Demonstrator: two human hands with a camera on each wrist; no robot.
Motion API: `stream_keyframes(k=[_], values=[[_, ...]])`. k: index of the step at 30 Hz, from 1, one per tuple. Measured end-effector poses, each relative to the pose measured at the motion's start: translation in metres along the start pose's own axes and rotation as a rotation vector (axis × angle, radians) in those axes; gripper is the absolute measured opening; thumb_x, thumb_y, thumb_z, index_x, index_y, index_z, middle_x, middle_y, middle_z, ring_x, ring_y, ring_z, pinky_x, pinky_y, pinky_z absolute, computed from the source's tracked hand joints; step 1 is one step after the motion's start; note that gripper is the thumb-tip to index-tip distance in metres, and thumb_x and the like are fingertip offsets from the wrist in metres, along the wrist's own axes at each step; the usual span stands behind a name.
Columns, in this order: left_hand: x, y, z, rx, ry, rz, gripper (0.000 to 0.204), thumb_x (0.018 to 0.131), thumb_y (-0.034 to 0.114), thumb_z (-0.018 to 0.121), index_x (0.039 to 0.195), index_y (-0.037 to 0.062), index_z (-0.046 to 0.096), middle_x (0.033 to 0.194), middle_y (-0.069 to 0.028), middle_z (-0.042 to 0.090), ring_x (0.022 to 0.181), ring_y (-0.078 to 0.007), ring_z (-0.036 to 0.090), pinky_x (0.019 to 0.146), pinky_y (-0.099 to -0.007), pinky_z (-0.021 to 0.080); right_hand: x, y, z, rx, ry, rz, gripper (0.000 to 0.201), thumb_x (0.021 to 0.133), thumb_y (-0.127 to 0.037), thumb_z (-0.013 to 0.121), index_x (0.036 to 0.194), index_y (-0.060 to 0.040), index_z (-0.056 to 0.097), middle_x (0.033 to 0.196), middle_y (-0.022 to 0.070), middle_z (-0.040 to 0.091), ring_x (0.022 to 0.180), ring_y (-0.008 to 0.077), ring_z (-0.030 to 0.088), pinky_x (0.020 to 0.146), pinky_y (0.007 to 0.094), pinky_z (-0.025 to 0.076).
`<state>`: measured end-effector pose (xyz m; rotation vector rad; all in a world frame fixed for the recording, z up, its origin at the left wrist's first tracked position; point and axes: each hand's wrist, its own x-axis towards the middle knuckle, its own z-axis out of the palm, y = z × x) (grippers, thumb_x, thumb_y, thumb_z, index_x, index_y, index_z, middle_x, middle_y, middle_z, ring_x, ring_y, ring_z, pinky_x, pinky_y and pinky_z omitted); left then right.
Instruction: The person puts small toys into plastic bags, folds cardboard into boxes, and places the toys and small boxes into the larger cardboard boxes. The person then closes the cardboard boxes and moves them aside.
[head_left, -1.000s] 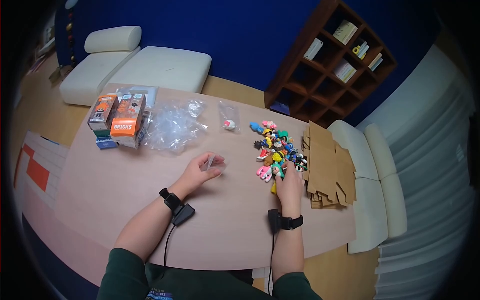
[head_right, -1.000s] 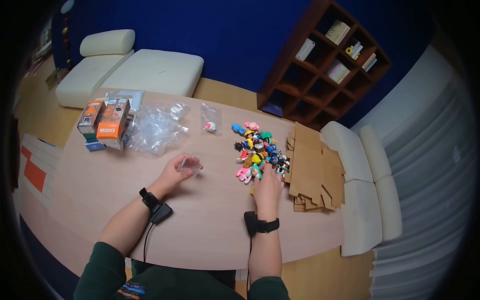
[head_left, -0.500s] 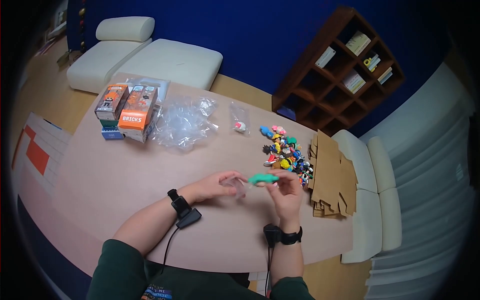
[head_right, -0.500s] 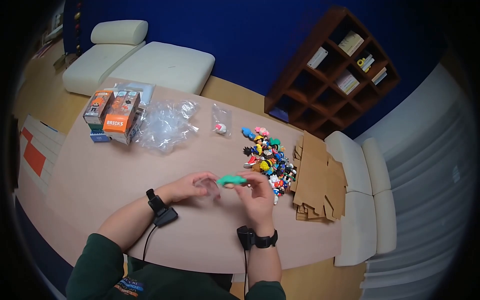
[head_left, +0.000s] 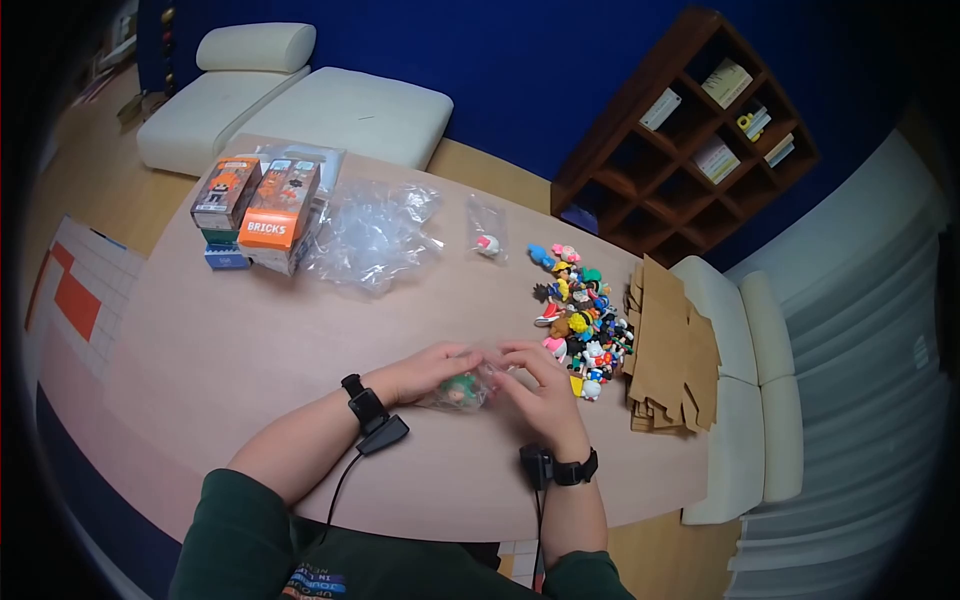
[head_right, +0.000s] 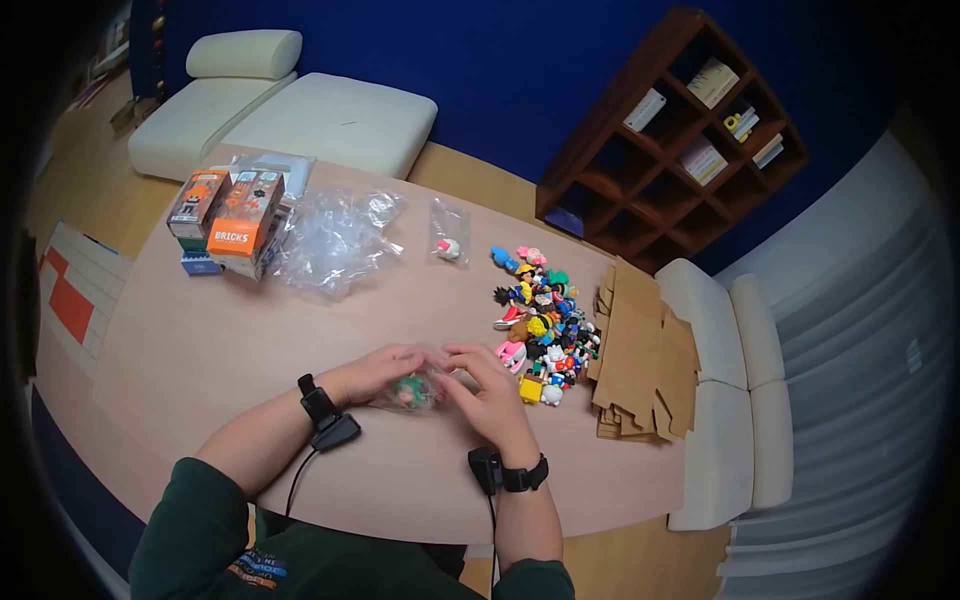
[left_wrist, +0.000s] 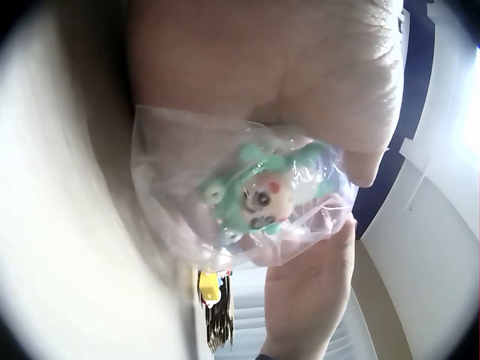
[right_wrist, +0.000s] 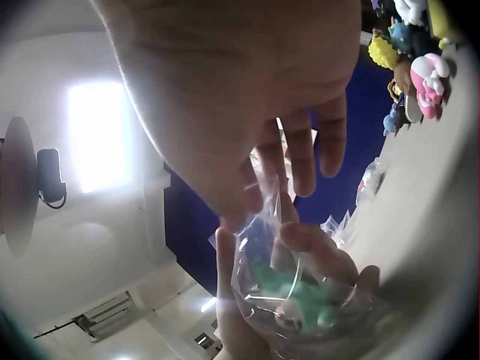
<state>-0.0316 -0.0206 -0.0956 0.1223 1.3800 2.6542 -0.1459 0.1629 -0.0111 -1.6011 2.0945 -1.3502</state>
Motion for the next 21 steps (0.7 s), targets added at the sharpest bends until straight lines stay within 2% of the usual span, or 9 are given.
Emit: stream_keyframes(k=[2, 5, 7, 11, 13, 14, 16, 19, 21], values=[[-0.001, -0.001, 0.001, -0.041, -0.035, -0.011, 0.057, 0.099, 0.039, 0.066, 0.14, 0.0025, 0.051, 0.13, -0.011, 0.062, 0.116, -0.0188, 0.062, 0.1, -0.0346, 0.049, -0.002, 0.009, 0.005, 0.025, -0.037, 0.07, 0.018, 0.085, -0.005, 0.074, 0.102, -0.0005, 0.069, 0.112, 0.0119, 0.07, 0.101, 0.0235, 0.068, 0.087, 0.0337, 0.053], [-0.004, 0.006, 0.015, 0.115, 0.025, 0.085, 0.055, 0.101, 0.035, 0.063, 0.143, 0.0024, 0.047, 0.135, -0.0115, 0.061, 0.12, -0.0185, 0.06, 0.101, -0.0339, 0.049, -0.002, 0.014, 0.012, 0.085, 0.088, 0.14, 0.015, 0.089, -0.003, 0.072, 0.103, -0.001, 0.067, 0.109, 0.0097, 0.069, 0.092, 0.0171, 0.068, 0.082, 0.0298, 0.055], [-0.005, 0.016, 0.025, 0.186, 0.02, 0.079, 0.053, 0.104, 0.028, 0.058, 0.148, 0.0034, 0.043, 0.139, -0.0115, 0.058, 0.126, -0.018, 0.057, 0.105, -0.0332, 0.047, -0.004, 0.021, 0.02, 0.374, 0.275, 0.244, 0.016, 0.093, -0.003, 0.07, 0.108, -0.0012, 0.065, 0.105, 0.0078, 0.067, 0.089, 0.0124, 0.066, 0.081, 0.0267, 0.055], [0.002, 0.008, 0.014, 0.097, 0.017, 0.067, 0.051, 0.106, 0.022, 0.052, 0.152, 0.0032, 0.039, 0.145, -0.0128, 0.054, 0.131, -0.0188, 0.053, 0.109, -0.0338, 0.044, -0.002, 0.034, 0.033, 0.452, 0.415, 0.287, 0.02, 0.094, -0.002, 0.068, 0.113, -0.0002, 0.061, 0.106, 0.0076, 0.065, 0.09, 0.0119, 0.066, 0.082, 0.0249, 0.055], [0.003, 0.005, 0.009, 0.132, 0.035, 0.091, 0.051, 0.108, 0.021, 0.047, 0.154, 0.0026, 0.035, 0.148, -0.0138, 0.052, 0.135, -0.0195, 0.051, 0.111, -0.0332, 0.043, 0.004, 0.028, 0.041, 0.718, 0.518, 0.294, 0.025, 0.093, -0.002, 0.069, 0.116, 0.0009, 0.06, 0.106, 0.0089, 0.066, 0.09, 0.0131, 0.066, 0.082, 0.0253, 0.056], [0.004, 0.002, 0.006, 0.132, 0.037, 0.094, 0.051, 0.108, 0.021, 0.047, 0.154, 0.0026, 0.035, 0.148, -0.0138, 0.052, 0.135, -0.0195, 0.051, 0.111, -0.0332, 0.043, 0.006, 0.024, 0.043, 0.718, 0.515, 0.292, 0.025, 0.093, -0.002, 0.069, 0.116, 0.0009, 0.06, 0.106, 0.0089, 0.066, 0.09, 0.0131, 0.066, 0.082, 0.0253, 0.056], [0.004, -0.001, 0.004, -0.054, 0.066, 0.08, 0.052, 0.109, 0.023, 0.045, 0.155, 0.0016, 0.035, 0.147, -0.0132, 0.052, 0.135, -0.0197, 0.051, 0.112, -0.0328, 0.041, 0.007, 0.018, 0.047, 0.84, 0.397, 0.484, 0.021, 0.096, -0.005, 0.068, 0.115, 0.0015, 0.062, 0.104, 0.0085, 0.068, 0.091, 0.0133, 0.066, 0.08, 0.0259, 0.056], [0.004, 0.003, 0.004, -0.109, 0.008, 0.036, 0.051, 0.109, 0.023, 0.047, 0.154, 0.0016, 0.037, 0.144, -0.0117, 0.055, 0.134, -0.0187, 0.052, 0.111, -0.0323, 0.042, 0.003, 0.039, 0.04, 0.752, 0.338, 0.582, 0.019, 0.098, -0.01, 0.066, 0.114, 0.0014, 0.063, 0.104, 0.0091, 0.069, 0.092, 0.0142, 0.066, 0.078, 0.0272, 0.057], [0.003, 0.002, 0.002, -0.077, 0.009, -0.022, 0.051, 0.108, 0.023, 0.048, 0.153, 0.0014, 0.038, 0.143, -0.0112, 0.055, 0.132, -0.0183, 0.053, 0.11, -0.032, 0.043, 0.0, 0.045, 0.043, 0.809, 0.374, 0.554, 0.017, 0.099, -0.011, 0.065, 0.111, 0.0013, 0.064, 0.104, 0.0094, 0.069, 0.092, 0.0145, 0.066, 0.077, 0.0278, 0.057]])
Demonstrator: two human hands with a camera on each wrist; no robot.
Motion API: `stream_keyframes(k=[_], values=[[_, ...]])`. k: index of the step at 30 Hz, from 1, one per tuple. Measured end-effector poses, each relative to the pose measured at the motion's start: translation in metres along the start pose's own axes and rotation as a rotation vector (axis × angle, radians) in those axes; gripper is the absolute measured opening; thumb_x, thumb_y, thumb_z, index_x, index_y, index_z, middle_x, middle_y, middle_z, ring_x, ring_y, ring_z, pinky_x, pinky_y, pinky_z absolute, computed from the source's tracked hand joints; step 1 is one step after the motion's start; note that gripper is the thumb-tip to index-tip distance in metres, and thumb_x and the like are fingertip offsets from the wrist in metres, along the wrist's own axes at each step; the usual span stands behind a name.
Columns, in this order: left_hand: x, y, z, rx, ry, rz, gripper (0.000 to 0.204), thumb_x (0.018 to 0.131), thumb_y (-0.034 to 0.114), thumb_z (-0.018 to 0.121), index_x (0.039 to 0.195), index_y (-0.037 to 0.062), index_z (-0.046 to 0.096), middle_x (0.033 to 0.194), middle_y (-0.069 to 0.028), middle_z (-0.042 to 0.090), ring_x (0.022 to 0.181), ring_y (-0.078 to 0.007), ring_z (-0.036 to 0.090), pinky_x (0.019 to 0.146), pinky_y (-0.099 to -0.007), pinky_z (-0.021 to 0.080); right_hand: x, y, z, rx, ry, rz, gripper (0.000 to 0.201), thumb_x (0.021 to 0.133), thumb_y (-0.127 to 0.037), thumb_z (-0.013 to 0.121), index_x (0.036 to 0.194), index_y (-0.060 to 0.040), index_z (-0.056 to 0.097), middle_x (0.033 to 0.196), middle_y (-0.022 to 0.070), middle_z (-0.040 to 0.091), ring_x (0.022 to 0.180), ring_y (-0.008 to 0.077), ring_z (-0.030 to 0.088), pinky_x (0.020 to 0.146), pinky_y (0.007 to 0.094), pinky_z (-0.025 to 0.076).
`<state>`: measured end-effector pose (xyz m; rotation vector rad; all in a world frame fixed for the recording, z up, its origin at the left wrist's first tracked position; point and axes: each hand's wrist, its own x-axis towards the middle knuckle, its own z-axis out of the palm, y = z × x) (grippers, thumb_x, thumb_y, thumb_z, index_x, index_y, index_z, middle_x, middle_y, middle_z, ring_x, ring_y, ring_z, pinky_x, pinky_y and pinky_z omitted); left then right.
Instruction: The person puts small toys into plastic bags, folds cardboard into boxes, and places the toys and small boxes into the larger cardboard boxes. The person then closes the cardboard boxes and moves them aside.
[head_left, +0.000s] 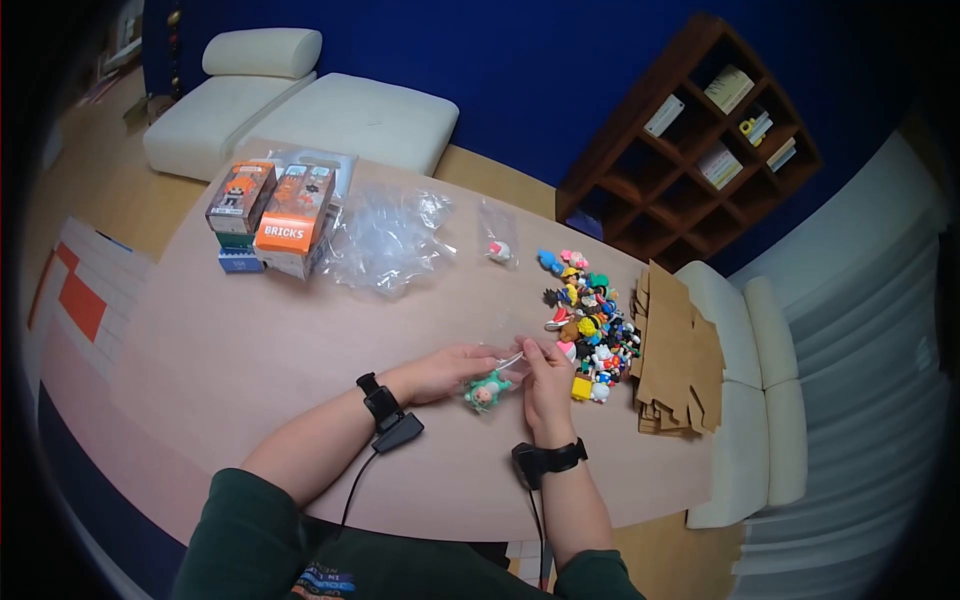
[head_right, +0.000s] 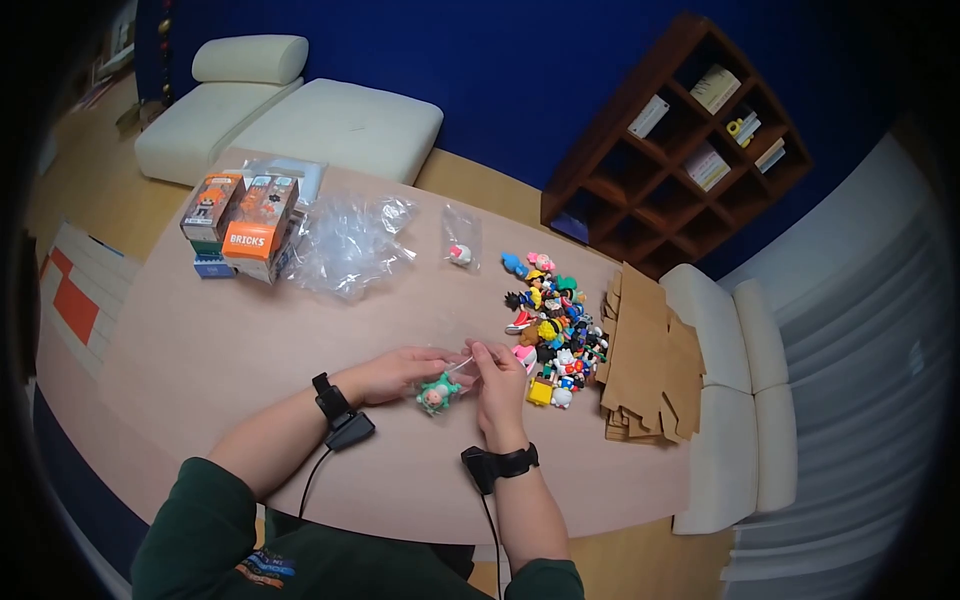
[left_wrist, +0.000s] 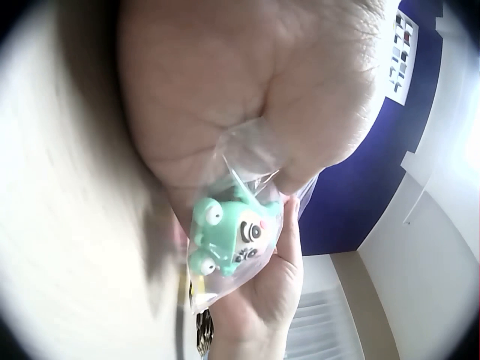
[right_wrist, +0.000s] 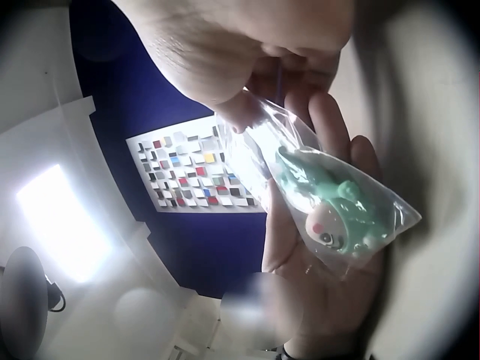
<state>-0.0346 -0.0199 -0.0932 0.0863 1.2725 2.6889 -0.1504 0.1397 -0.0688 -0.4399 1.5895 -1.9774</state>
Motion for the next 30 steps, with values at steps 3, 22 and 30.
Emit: stream_keyframes(k=[3, 22, 30], values=[[0.002, -0.005, -0.005, -0.005, 0.021, -0.064, 0.049, 0.106, 0.019, 0.052, 0.151, 0.001, 0.041, 0.141, -0.0097, 0.057, 0.125, -0.0159, 0.057, 0.106, -0.0305, 0.046, 0.0, 0.006, 0.004, 0.141, 0.036, -0.019, 0.014, 0.099, -0.011, 0.063, 0.108, 0.0003, 0.065, 0.104, 0.0096, 0.069, 0.091, 0.0151, 0.066, 0.078, 0.029, 0.057], [0.004, -0.007, 0.007, 0.194, 0.566, 0.231, 0.012, 0.097, 0.012, 0.068, 0.103, 0.0028, 0.065, 0.093, -0.0001, 0.066, 0.083, -0.0072, 0.062, 0.075, -0.0225, 0.052, -0.004, 0.024, 0.007, 0.03, -0.127, 0.016, 0.01, 0.1, -0.014, 0.064, 0.104, -0.0055, 0.062, 0.085, 0.003, 0.065, 0.07, 0.0105, 0.062, 0.063, 0.0235, 0.048], [0.006, -0.008, 0.012, 0.308, 0.591, 0.233, 0.011, 0.097, 0.012, 0.068, 0.101, 0.0023, 0.065, 0.092, -0.0019, 0.069, 0.085, -0.0081, 0.063, 0.076, -0.024, 0.052, -0.006, 0.026, 0.007, -0.018, -0.17, 0.023, 0.007, 0.1, -0.01, 0.064, 0.101, -0.0037, 0.061, 0.082, -0.0002, 0.063, 0.07, 0.0054, 0.059, 0.063, 0.0207, 0.048]])
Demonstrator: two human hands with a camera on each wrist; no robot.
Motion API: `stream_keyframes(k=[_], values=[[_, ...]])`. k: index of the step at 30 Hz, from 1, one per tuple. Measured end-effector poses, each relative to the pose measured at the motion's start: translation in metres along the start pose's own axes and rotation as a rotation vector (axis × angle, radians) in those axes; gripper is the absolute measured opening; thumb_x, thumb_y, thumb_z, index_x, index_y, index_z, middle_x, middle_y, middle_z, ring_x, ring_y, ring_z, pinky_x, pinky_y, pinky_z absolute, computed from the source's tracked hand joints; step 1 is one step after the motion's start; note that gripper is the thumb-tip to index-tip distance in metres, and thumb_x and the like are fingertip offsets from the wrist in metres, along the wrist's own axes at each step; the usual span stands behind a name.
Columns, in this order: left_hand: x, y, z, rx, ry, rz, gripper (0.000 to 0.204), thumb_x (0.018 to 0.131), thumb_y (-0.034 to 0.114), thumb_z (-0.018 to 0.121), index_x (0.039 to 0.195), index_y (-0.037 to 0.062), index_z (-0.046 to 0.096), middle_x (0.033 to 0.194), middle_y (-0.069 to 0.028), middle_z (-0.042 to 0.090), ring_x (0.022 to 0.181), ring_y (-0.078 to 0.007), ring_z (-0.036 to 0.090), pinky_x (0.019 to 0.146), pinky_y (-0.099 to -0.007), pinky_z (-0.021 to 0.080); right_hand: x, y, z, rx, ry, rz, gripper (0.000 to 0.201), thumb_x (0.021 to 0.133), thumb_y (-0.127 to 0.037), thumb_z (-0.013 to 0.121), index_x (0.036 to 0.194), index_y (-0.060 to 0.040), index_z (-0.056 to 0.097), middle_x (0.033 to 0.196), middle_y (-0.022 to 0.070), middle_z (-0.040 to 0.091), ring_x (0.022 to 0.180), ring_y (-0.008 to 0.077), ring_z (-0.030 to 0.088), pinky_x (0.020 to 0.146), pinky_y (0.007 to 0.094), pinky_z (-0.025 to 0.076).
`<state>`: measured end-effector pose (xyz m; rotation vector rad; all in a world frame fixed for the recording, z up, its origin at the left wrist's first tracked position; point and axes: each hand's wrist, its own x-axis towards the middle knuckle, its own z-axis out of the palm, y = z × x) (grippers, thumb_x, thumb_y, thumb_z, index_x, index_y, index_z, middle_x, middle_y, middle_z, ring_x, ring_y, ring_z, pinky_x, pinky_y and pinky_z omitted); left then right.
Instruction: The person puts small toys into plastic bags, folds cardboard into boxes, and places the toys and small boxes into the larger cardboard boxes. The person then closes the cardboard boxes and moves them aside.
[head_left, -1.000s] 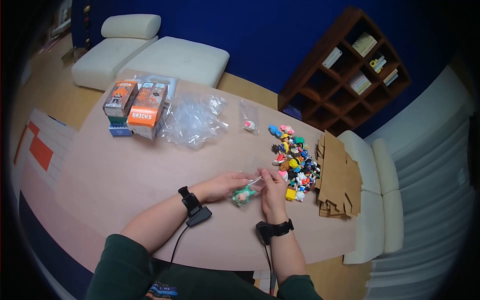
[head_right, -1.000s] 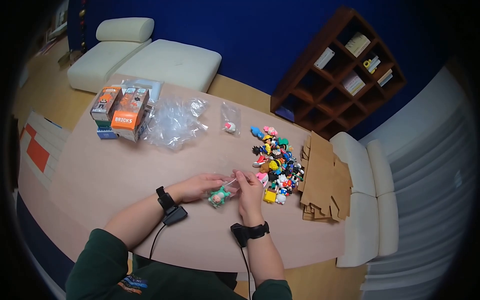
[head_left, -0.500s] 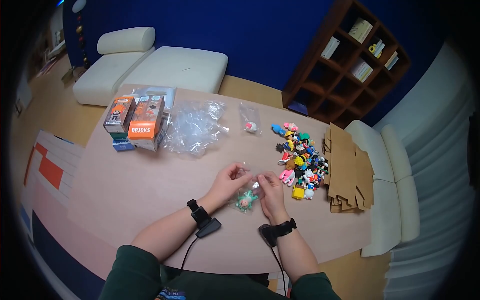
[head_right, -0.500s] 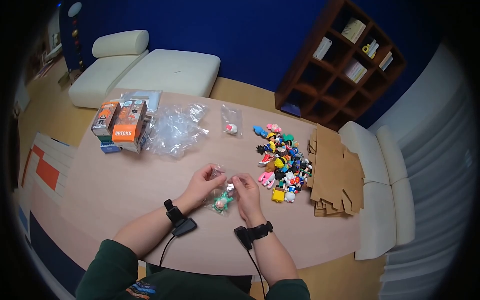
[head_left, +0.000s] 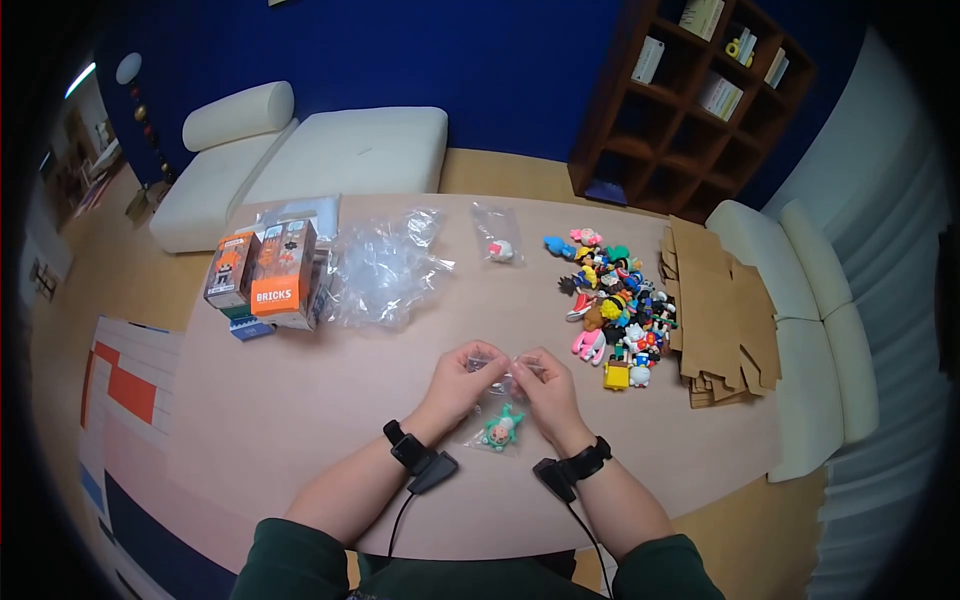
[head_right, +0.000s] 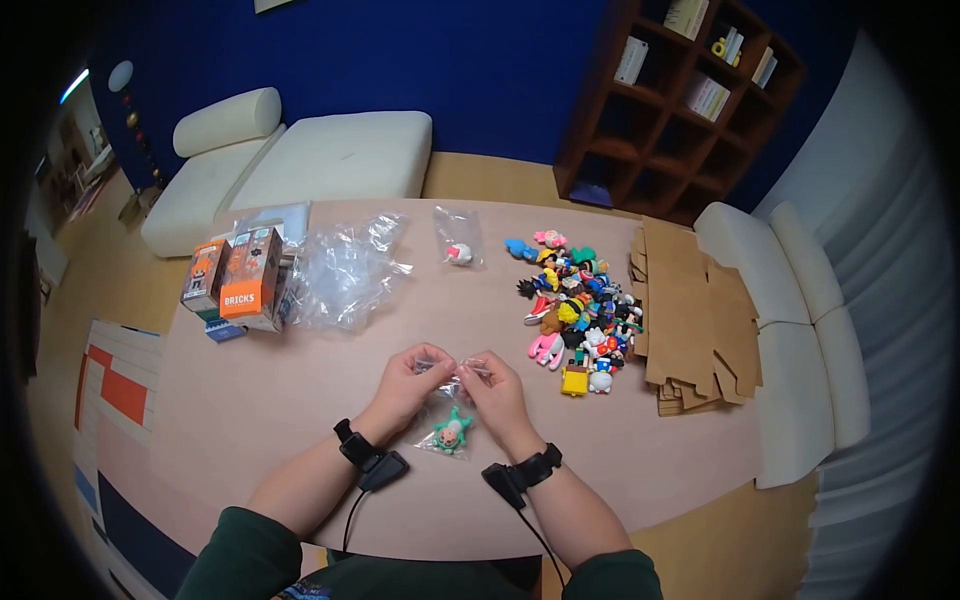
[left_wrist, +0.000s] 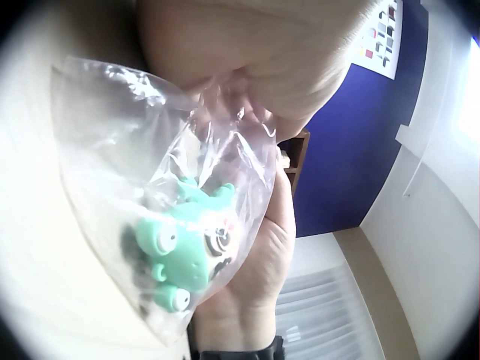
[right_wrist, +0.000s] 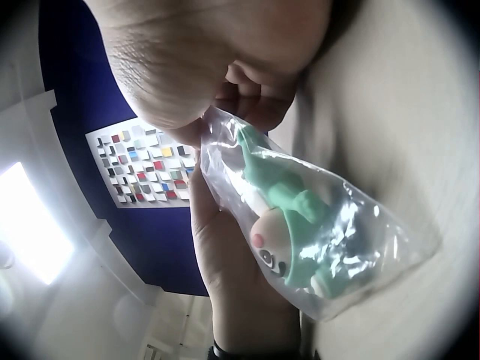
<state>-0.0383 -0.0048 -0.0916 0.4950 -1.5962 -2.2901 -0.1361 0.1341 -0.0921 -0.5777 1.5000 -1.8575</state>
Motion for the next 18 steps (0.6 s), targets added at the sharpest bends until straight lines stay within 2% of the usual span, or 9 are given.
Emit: stream_keyframes(k=[11, 13, 15, 18], values=[[-0.0011, 0.0045, 0.0004, 0.039, -0.006, -0.017, 0.011, 0.096, 0.012, 0.07, 0.1, 0.0012, 0.066, 0.092, -0.003, 0.07, 0.083, -0.0075, 0.063, 0.075, -0.0229, 0.051, 0.0001, 0.0043, -0.0019, -0.029, 0.023, -0.047, 0.009, 0.1, -0.011, 0.064, 0.104, -0.0028, 0.06, 0.089, 0.0, 0.064, 0.075, 0.0049, 0.06, 0.067, 0.0212, 0.05], [0.0002, 0.0021, -0.0012, 0.052, -0.007, -0.014, 0.011, 0.096, 0.011, 0.07, 0.099, 0.001, 0.066, 0.092, -0.0032, 0.07, 0.084, -0.0075, 0.063, 0.075, -0.0228, 0.05, 0.0006, 0.0043, -0.0026, 0.039, -0.029, -0.048, 0.011, 0.1, -0.011, 0.065, 0.106, -0.0026, 0.061, 0.089, -0.0005, 0.064, 0.077, 0.0051, 0.06, 0.068, 0.0213, 0.05], [0.0002, -0.0004, -0.0027, -0.039, -0.006, 0.0, 0.01, 0.096, 0.011, 0.07, 0.097, 0.0009, 0.067, 0.09, -0.0031, 0.07, 0.083, -0.0073, 0.063, 0.075, -0.0227, 0.05, 0.0003, 0.0038, -0.0022, 0.037, -0.036, -0.048, 0.011, 0.1, -0.012, 0.065, 0.106, -0.0026, 0.062, 0.089, -0.0004, 0.065, 0.078, 0.0051, 0.06, 0.069, 0.0213, 0.05], [0.0003, 0.0, -0.0034, 0.071, -0.02, -0.012, 0.01, 0.096, 0.011, 0.069, 0.096, 0.001, 0.067, 0.091, -0.0028, 0.07, 0.083, -0.0074, 0.063, 0.075, -0.023, 0.05, -0.0003, 0.002, -0.004, 0.011, -0.023, -0.035, 0.009, 0.1, -0.012, 0.064, 0.104, -0.0035, 0.062, 0.09, 0.0003, 0.065, 0.078, 0.0059, 0.06, 0.07, 0.0216, 0.05]])
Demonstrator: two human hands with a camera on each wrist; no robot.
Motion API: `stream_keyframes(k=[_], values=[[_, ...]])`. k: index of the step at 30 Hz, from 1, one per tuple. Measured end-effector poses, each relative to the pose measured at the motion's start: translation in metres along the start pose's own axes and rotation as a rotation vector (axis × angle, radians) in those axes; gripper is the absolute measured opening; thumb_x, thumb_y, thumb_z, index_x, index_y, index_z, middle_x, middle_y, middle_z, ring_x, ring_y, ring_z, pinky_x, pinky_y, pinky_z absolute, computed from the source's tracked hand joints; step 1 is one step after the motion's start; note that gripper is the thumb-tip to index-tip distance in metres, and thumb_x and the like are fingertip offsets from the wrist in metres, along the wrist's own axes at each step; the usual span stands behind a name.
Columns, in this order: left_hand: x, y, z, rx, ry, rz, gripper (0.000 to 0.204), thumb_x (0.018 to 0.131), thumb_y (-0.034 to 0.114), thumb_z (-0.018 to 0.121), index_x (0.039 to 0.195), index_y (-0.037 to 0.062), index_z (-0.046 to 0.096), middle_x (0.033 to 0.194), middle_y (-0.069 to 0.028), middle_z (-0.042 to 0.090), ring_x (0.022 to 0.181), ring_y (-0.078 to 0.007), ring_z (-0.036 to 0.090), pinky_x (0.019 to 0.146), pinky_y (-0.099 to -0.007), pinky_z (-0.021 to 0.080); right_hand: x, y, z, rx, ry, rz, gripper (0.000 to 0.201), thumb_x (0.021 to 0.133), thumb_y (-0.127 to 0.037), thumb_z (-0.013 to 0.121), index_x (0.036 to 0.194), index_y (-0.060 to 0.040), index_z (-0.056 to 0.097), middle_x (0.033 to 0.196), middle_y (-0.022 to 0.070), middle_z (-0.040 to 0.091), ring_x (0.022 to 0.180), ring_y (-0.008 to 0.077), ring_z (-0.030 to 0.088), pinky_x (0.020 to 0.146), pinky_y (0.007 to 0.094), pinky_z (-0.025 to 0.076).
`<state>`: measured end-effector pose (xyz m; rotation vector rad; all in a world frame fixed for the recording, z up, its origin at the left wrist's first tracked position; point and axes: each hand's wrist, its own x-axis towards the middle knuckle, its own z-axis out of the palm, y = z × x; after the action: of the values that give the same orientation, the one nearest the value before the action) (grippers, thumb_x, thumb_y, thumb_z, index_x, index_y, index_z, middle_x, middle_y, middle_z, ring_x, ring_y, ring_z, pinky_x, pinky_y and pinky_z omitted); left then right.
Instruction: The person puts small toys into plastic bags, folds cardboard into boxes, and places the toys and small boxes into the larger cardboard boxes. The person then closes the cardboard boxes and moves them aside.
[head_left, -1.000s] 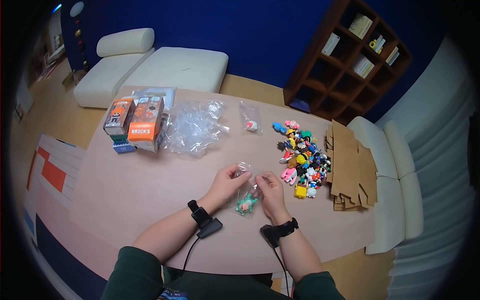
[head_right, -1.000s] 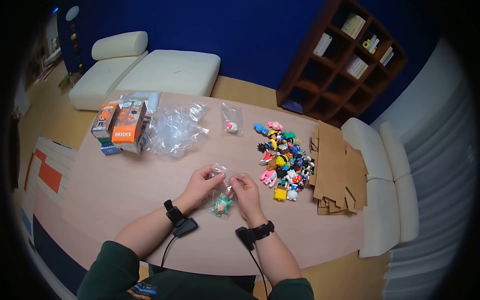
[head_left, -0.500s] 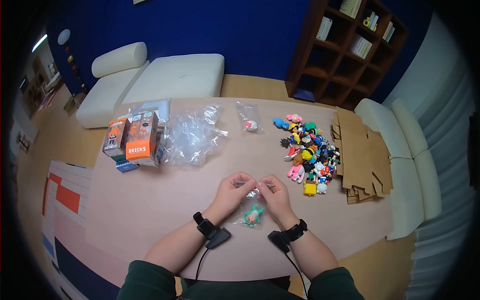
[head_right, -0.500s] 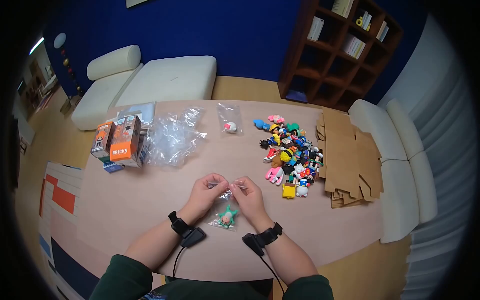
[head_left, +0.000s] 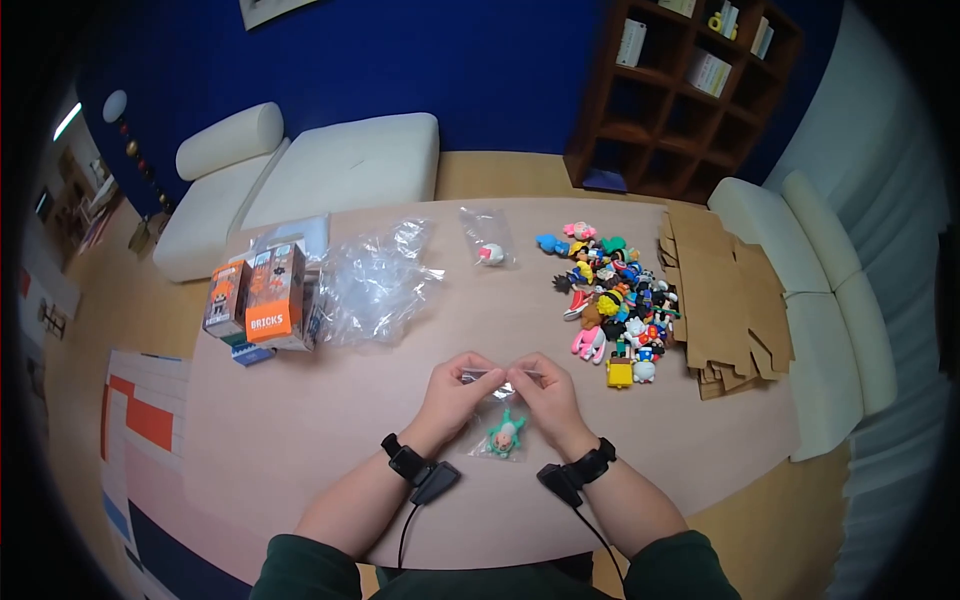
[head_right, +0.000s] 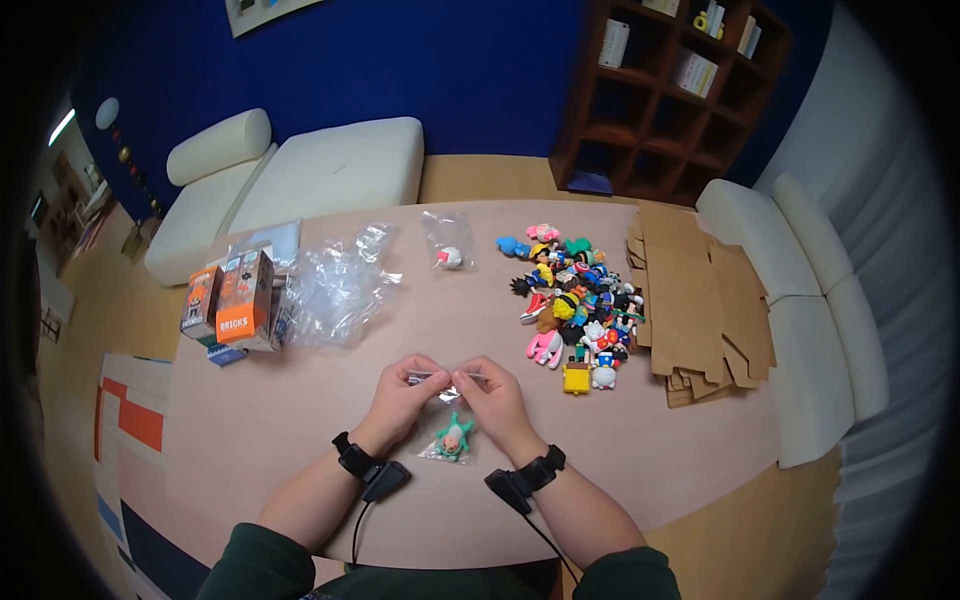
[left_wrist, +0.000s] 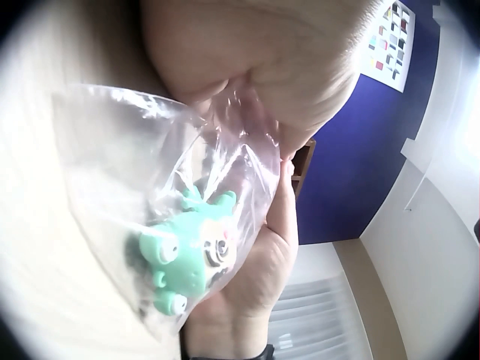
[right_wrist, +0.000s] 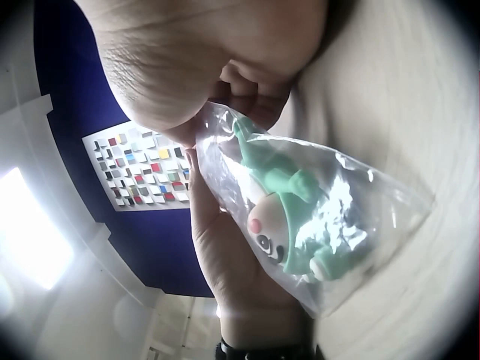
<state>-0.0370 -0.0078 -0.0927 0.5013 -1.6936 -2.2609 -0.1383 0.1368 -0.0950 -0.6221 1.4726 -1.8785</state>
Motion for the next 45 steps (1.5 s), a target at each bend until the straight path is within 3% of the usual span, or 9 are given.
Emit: stream_keyframes(k=[15, 19, 22, 29, 33, 35, 41, 43, 45], values=[[-0.001, -0.011, -0.003, -0.086, 0.09, 0.034, 0.019, 0.102, 0.016, 0.061, 0.101, -0.0022, 0.068, 0.096, -0.0083, 0.071, 0.087, -0.0153, 0.067, 0.083, -0.0289, 0.054, 0.003, 0.005, -0.009, 0.035, -0.009, -0.046, 0.016, 0.102, -0.018, 0.061, 0.106, -0.0022, 0.065, 0.088, 0.0014, 0.067, 0.077, 0.0065, 0.062, 0.07, 0.0222, 0.052], [-0.001, -0.013, -0.003, -0.079, 0.062, 0.083, 0.02, 0.102, 0.014, 0.062, 0.104, -0.0038, 0.071, 0.097, -0.0078, 0.072, 0.088, -0.0126, 0.066, 0.08, -0.026, 0.053, 0.0, -0.002, -0.006, -0.031, 0.0, -0.115, 0.014, 0.103, -0.015, 0.059, 0.1, -0.0025, 0.065, 0.085, 0.0011, 0.064, 0.076, 0.0077, 0.06, 0.071, 0.0234, 0.05], [-0.001, -0.001, -0.001, -0.21, -0.081, 0.0, 0.024, 0.101, 0.011, 0.061, 0.122, -0.0017, 0.062, 0.107, -0.0089, 0.069, 0.094, -0.0145, 0.067, 0.084, -0.0285, 0.054, 0.001, 0.002, -0.007, 0.023, 0.03, -0.13, 0.015, 0.103, -0.016, 0.059, 0.103, -0.0019, 0.064, 0.085, 0.0017, 0.066, 0.077, 0.0074, 0.062, 0.07, 0.0228, 0.051], [-0.004, -0.002, 0.006, 0.336, -0.228, -0.045, 0.021, 0.095, 0.006, 0.069, 0.114, 0.0005, 0.062, 0.106, -0.0025, 0.067, 0.09, -0.0081, 0.063, 0.08, -0.0243, 0.053, 0.005, -0.006, -0.011, 0.277, 0.237, -0.199, 0.013, 0.102, -0.013, 0.06, 0.109, -0.0019, 0.062, 0.087, 0.0014, 0.063, 0.085, 0.0089, 0.062, 0.077, 0.0247, 0.052], [-0.007, -0.007, 0.004, 0.341, -0.123, 0.016, 0.016, 0.095, 0.008, 0.069, 0.109, 0.001, 0.064, 0.102, -0.002, 0.067, 0.087, -0.0068, 0.062, 0.076, -0.0234, 0.052, 0.005, -0.003, -0.007, 0.252, 0.169, -0.14, 0.014, 0.101, -0.013, 0.061, 0.11, -0.0025, 0.062, 0.091, 0.0008, 0.063, 0.086, 0.0077, 0.059, 0.079, 0.0247, 0.049], [-0.008, 0.0, 0.013, 0.258, -0.135, 0.051, 0.017, 0.095, 0.008, 0.069, 0.109, 0.0012, 0.064, 0.099, -0.0017, 0.067, 0.086, -0.0069, 0.062, 0.076, -0.0237, 0.052, 0.01, 0.008, -0.014, -0.025, 0.063, -0.124, 0.017, 0.1, -0.01, 0.061, 0.115, -0.0024, 0.059, 0.093, 0.0019, 0.064, 0.088, 0.009, 0.061, 0.08, 0.0253, 0.05], [-0.02, 0.013, 0.011, 0.348, -0.113, -0.012, 0.018, 0.094, 0.012, 0.071, 0.109, 0.0025, 0.066, 0.094, 0.0016, 0.066, 0.082, -0.0054, 0.059, 0.072, -0.0219, 0.047, 0.01, 0.007, -0.011, 0.174, 0.123, -0.144, 0.023, 0.1, -0.013, 0.063, 0.119, -0.0028, 0.056, 0.097, 0.0035, 0.065, 0.089, 0.0091, 0.062, 0.079, 0.0253, 0.051], [-0.006, 0.026, 0.003, 0.373, 0.052, 0.049, 0.018, 0.095, 0.014, 0.071, 0.109, 0.0037, 0.067, 0.093, 0.0023, 0.066, 0.081, -0.0051, 0.058, 0.07, -0.0225, 0.047, 0.011, -0.003, -0.01, 0.232, 0.092, -0.245, 0.031, 0.101, -0.019, 0.064, 0.125, -0.003, 0.054, 0.105, 0.0041, 0.063, 0.092, 0.0082, 0.06, 0.081, 0.0257, 0.05], [0.017, 0.047, -0.007, 0.318, 0.206, 0.137, 0.022, 0.094, 0.016, 0.072, 0.112, 0.0044, 0.067, 0.09, 0.0011, 0.066, 0.075, -0.0053, 0.057, 0.068, -0.0226, 0.047, 0.007, -0.007, -0.013, 0.219, 0.109, -0.1, 0.032, 0.101, -0.017, 0.062, 0.128, -0.0037, 0.052, 0.109, 0.0039, 0.063, 0.095, 0.0091, 0.061, 0.083, 0.0263, 0.051]])
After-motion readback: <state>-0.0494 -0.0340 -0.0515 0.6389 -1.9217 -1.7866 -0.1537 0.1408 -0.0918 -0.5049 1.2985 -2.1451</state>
